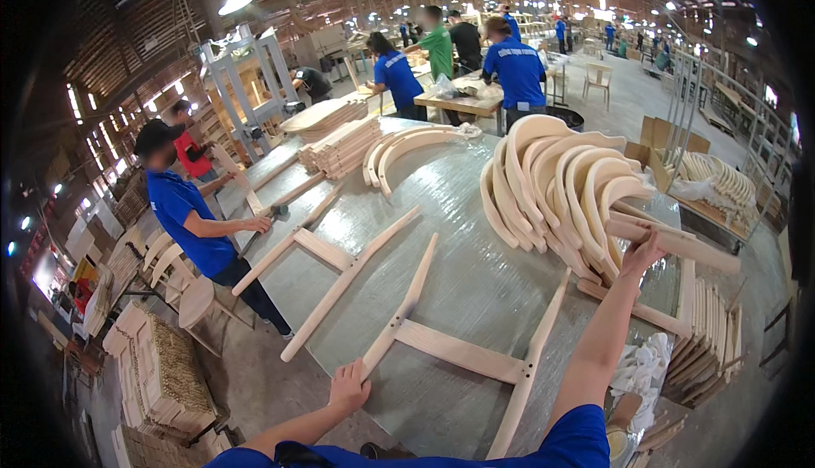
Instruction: The person applies glue to pre-drilled holes in wooden chair frames and curved backrest pieces using a small brush and a cup of glue. They handle each piece one at a time, dip the brush, apply glue, and place the piece aside.
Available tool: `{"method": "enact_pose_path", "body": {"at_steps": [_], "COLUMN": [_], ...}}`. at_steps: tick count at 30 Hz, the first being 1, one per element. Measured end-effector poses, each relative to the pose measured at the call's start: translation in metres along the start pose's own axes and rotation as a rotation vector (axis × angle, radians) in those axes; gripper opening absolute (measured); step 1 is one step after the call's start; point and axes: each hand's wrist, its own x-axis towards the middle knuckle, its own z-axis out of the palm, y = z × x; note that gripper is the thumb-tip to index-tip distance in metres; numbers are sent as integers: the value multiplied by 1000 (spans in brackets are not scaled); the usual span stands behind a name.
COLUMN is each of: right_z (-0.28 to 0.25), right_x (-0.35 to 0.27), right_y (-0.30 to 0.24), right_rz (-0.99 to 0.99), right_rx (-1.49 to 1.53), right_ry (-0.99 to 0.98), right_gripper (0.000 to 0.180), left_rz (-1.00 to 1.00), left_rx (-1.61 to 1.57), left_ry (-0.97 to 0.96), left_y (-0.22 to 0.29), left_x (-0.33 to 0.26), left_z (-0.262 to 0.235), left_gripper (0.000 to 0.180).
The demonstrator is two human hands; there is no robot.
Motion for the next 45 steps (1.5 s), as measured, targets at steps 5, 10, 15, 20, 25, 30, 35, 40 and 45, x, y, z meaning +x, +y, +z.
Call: {"method": "enact_pose_path", "body": {"at_steps": [5, 10, 15, 20, 25, 30, 35, 40, 45], "right_z": [72, 117, 125, 94, 82, 25, -37, -71, -89], "right_x": [11, -53, -223, -385, -341, -307, -424, -473, -468], "right_y": [24, 32, 23, -21, -112, -156, -184, -191, -193], "right_rz": [-106, -33, -256, -14, -628, 301, 816, 580, -61], "right_rx": [-92, -488, -1003, -801, -1333, -1496, -1237, -1456, -1868], "right_ry": [-190, -508, -907, -1442, -900, -668, -463, -311, -571], "right_gripper": [43, 45, 57, 65, 63, 65, 53, 46, 39], "left_rz": [85, 128, 190, 62, -90, -66, -120, -59, 181], "left_rx": [-36, -17, -734, -1809, -1806, -1782, -1413, -956, -576], "left_ry": [51, 66, 255, 382, 220, -320, -407, -279, -12], "left_y": [1, 7, 43, 142, 3, -86, -123, -107, -104], "left_x": [12, 17, 60, 114, 104, 90, 78, 98, 115], "left_z": [0, 2, -13, -132, -166, -147, -85, -23, 16], "left_gripper": [65, 68, 62, 41, 17, 17, 14, 22, 39]}}
